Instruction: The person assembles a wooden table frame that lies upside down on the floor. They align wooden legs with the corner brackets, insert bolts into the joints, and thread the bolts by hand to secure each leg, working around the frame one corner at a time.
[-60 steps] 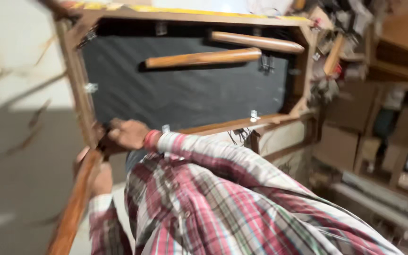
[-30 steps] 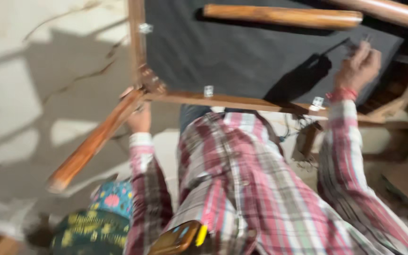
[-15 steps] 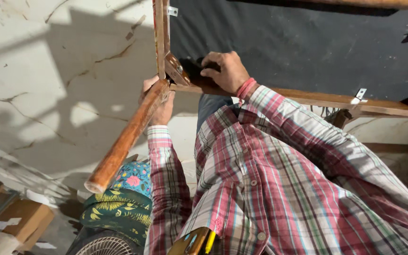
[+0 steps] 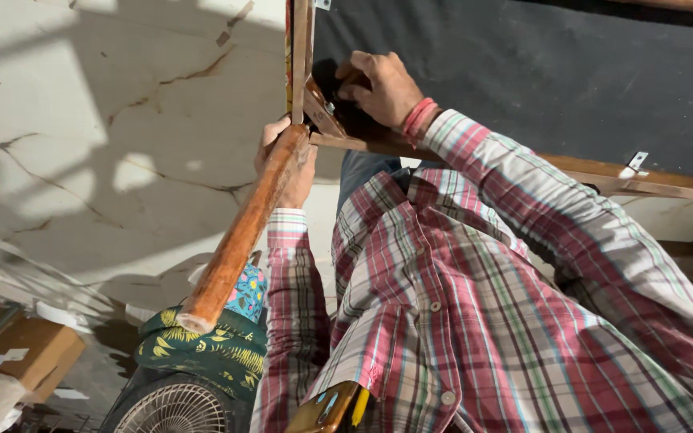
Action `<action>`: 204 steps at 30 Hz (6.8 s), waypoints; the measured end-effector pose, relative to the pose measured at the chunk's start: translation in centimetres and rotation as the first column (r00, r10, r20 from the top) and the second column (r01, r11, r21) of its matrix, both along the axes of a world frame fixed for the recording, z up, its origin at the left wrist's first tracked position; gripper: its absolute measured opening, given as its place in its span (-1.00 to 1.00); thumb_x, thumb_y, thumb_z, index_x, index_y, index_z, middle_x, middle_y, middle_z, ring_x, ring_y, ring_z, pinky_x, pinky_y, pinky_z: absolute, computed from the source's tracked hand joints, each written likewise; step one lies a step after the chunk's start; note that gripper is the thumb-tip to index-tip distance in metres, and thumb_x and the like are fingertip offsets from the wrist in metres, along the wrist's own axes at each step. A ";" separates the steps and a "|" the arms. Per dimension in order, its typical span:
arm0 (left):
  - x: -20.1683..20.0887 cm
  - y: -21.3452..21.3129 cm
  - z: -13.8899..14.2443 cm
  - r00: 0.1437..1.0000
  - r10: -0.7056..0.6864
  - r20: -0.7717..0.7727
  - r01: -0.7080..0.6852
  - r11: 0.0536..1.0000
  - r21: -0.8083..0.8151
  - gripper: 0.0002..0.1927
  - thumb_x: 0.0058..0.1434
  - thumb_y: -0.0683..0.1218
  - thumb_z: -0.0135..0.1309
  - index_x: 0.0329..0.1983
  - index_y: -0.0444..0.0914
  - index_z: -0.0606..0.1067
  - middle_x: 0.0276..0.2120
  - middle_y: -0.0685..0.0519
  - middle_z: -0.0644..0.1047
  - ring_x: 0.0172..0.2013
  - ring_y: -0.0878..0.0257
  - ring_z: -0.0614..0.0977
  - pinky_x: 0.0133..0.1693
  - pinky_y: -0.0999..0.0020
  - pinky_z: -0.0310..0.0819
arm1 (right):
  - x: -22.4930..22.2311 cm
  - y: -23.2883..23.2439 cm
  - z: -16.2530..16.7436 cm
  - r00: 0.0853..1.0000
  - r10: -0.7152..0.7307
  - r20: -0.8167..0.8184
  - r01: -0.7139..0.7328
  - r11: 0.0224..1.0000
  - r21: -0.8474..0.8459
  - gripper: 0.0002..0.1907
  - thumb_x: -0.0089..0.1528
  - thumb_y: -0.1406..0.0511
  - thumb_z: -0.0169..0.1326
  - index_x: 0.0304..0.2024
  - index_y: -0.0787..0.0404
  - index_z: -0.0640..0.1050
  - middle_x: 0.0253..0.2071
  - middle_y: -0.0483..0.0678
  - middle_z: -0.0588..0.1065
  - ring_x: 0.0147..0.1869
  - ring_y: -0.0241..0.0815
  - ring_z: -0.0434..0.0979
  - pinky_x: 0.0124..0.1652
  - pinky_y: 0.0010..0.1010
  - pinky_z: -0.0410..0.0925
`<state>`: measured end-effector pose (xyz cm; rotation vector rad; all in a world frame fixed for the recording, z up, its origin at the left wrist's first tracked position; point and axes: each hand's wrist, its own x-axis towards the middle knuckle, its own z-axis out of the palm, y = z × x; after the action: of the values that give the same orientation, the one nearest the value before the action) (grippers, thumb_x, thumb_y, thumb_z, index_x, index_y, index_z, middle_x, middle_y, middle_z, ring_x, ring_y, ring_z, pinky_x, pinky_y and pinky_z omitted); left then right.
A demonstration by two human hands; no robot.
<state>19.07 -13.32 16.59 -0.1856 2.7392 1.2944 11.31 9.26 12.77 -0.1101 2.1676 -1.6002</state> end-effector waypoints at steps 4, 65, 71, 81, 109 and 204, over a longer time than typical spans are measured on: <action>-0.5 0.3 0.4 1.000 -0.005 -0.005 0.005 1.000 -0.011 -0.53 0.09 -0.25 0.34 0.05 -0.22 0.44 -0.15 -0.09 0.60 -0.11 0.00 0.68 -0.03 0.17 0.58 | -0.2 -0.6 1.0 0.992 -0.050 0.118 0.047 0.998 0.032 -0.86 0.26 0.45 0.22 -0.12 0.32 0.65 -0.28 0.10 0.65 -0.32 -0.11 0.71 -0.27 -0.35 0.55; -1.9 1.3 1.0 0.984 0.050 -0.170 -0.044 0.998 0.042 -0.62 0.19 -0.23 0.26 0.07 -0.16 0.49 -0.06 -0.08 0.60 -0.03 -0.01 0.67 0.00 0.17 0.58 | -2.5 -1.8 0.7 0.848 -0.163 0.505 -0.028 0.936 0.350 -0.70 0.25 0.18 0.20 -0.33 0.33 0.65 -0.46 0.23 0.57 -0.34 0.15 0.68 -0.30 -0.07 0.47; -3.3 1.1 4.4 0.994 0.008 -0.110 0.003 0.995 0.099 -0.59 0.16 -0.19 0.29 0.07 -0.20 0.48 -0.15 -0.07 0.57 -0.13 0.00 0.66 -0.08 0.19 0.57 | -0.7 -1.2 1.8 0.998 -0.068 0.010 0.067 0.995 0.076 -0.78 0.20 0.44 0.11 -0.11 0.33 0.65 -0.19 0.17 0.63 -0.17 0.06 0.66 -0.18 -0.23 0.47; -3.9 1.3 3.8 1.000 0.008 0.021 -0.012 0.981 0.194 -0.64 0.08 -0.20 0.31 -0.10 -0.23 0.45 -0.36 -0.03 0.55 -0.32 0.08 0.64 -0.20 0.28 0.55 | -1.7 0.0 2.1 1.000 0.011 -0.012 -0.009 0.988 0.154 -0.81 0.19 0.41 0.14 -0.16 0.35 0.63 -0.24 0.16 0.62 -0.22 0.06 0.68 -0.22 -0.25 0.51; -3.7 0.2 4.4 0.998 -0.056 -0.032 0.060 0.991 0.123 -0.54 0.08 -0.15 0.36 0.01 -0.23 0.43 -0.20 -0.09 0.57 -0.19 -0.01 0.64 -0.11 0.22 0.55 | -1.1 -0.1 1.2 0.998 -0.047 0.042 0.037 0.976 0.213 -0.82 0.18 0.38 0.19 -0.18 0.31 0.68 -0.30 0.16 0.63 -0.25 0.00 0.67 -0.21 -0.27 0.48; -3.3 1.6 2.6 0.992 0.090 -0.090 -0.071 0.979 0.191 -0.58 0.02 -0.11 0.36 -0.06 -0.28 0.54 -0.11 -0.14 0.60 -0.07 0.02 0.67 -0.01 0.15 0.56 | -3.5 -2.2 5.2 0.972 -0.119 0.201 -0.023 0.808 0.589 -0.63 0.33 0.04 0.07 -0.25 0.16 0.70 -0.27 0.20 0.59 -0.14 0.25 0.60 -0.11 -0.03 0.46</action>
<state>15.73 -11.70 19.16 -0.2246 2.6922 1.6146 7.86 7.09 17.93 0.3105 2.3792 -0.8361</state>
